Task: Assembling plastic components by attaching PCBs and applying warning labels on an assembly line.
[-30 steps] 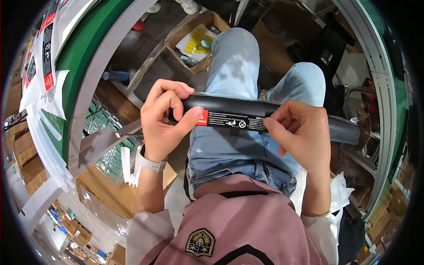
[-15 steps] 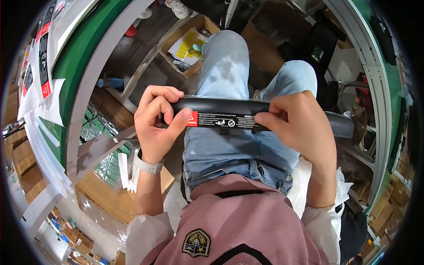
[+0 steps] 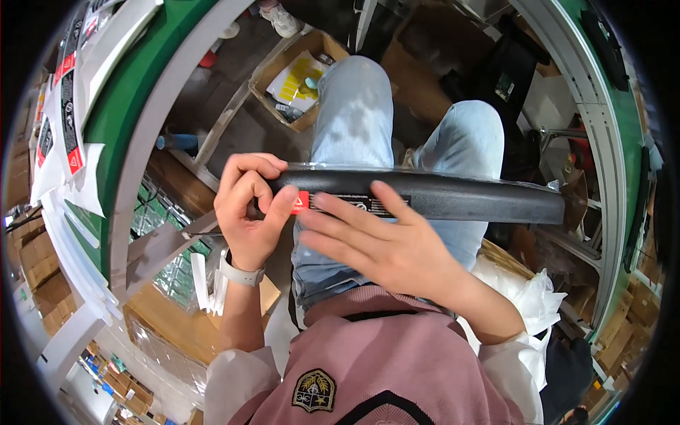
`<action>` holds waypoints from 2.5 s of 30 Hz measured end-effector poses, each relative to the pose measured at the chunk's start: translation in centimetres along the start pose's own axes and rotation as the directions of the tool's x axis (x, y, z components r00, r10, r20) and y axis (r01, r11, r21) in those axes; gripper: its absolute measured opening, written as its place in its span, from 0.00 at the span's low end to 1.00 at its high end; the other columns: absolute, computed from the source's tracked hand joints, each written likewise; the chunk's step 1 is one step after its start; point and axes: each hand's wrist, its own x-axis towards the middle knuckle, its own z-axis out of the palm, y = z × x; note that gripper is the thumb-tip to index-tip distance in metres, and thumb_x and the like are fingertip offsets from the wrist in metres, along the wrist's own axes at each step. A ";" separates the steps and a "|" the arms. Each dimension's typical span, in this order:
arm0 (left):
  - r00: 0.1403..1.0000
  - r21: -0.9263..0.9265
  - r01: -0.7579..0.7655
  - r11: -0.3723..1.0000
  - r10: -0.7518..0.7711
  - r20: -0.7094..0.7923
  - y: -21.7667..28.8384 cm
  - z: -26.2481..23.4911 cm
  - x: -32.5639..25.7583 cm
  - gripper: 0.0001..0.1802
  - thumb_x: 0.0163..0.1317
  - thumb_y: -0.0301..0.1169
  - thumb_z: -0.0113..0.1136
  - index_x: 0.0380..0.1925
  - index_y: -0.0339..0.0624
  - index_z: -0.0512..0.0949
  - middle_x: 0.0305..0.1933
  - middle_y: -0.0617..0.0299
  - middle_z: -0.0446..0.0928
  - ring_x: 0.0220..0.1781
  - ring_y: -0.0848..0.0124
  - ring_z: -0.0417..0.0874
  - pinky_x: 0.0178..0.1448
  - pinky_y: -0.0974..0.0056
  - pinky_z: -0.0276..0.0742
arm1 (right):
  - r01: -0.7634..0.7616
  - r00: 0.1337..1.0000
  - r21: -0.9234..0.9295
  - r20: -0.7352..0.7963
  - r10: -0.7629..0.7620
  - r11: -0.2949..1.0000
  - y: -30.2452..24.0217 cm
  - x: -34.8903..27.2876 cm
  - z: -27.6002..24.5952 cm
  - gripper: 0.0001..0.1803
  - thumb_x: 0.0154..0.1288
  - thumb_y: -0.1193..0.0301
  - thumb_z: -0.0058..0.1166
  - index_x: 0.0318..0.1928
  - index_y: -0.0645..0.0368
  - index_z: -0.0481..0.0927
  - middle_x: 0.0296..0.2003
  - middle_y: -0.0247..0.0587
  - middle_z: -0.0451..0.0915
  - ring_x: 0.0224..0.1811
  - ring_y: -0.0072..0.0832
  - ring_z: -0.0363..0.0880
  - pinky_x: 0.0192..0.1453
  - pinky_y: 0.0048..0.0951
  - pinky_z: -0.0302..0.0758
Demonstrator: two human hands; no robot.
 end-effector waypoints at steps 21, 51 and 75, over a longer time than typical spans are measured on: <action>0.827 0.403 -0.297 0.866 0.445 -0.345 9.0 -1.7 1.5 0.08 0.59 0.19 0.54 0.34 0.38 0.66 0.43 0.50 0.73 0.46 0.56 0.74 0.56 0.56 0.69 | -0.849 0.384 0.031 -0.648 0.657 0.527 6.6 -26.0 -20.6 0.14 0.54 0.77 0.62 0.43 0.63 0.83 0.31 0.46 0.84 0.39 0.37 0.84 0.47 0.34 0.77; 0.968 0.161 0.246 0.956 -0.252 0.018 0.2 5.0 -2.3 0.03 0.58 0.18 0.61 0.32 0.32 0.79 0.29 0.59 0.82 0.31 0.75 0.84 0.40 0.71 0.79 | -0.518 -0.050 0.763 -0.478 0.877 0.386 44.3 -9.3 -28.3 0.10 0.58 0.76 0.49 0.35 0.74 0.78 0.35 0.55 0.83 0.26 0.40 0.83 0.26 0.38 0.83; 0.822 -0.544 0.523 0.656 -0.219 0.526 -6.2 -4.3 0.1 0.36 0.69 0.54 0.52 0.65 0.37 0.67 0.63 0.47 0.74 0.67 0.58 0.73 0.72 0.55 0.66 | -0.352 0.932 0.279 0.192 0.307 0.894 19.7 -13.0 -9.9 0.13 0.54 0.81 0.61 0.43 0.62 0.85 0.33 0.55 0.84 0.36 0.45 0.85 0.42 0.33 0.80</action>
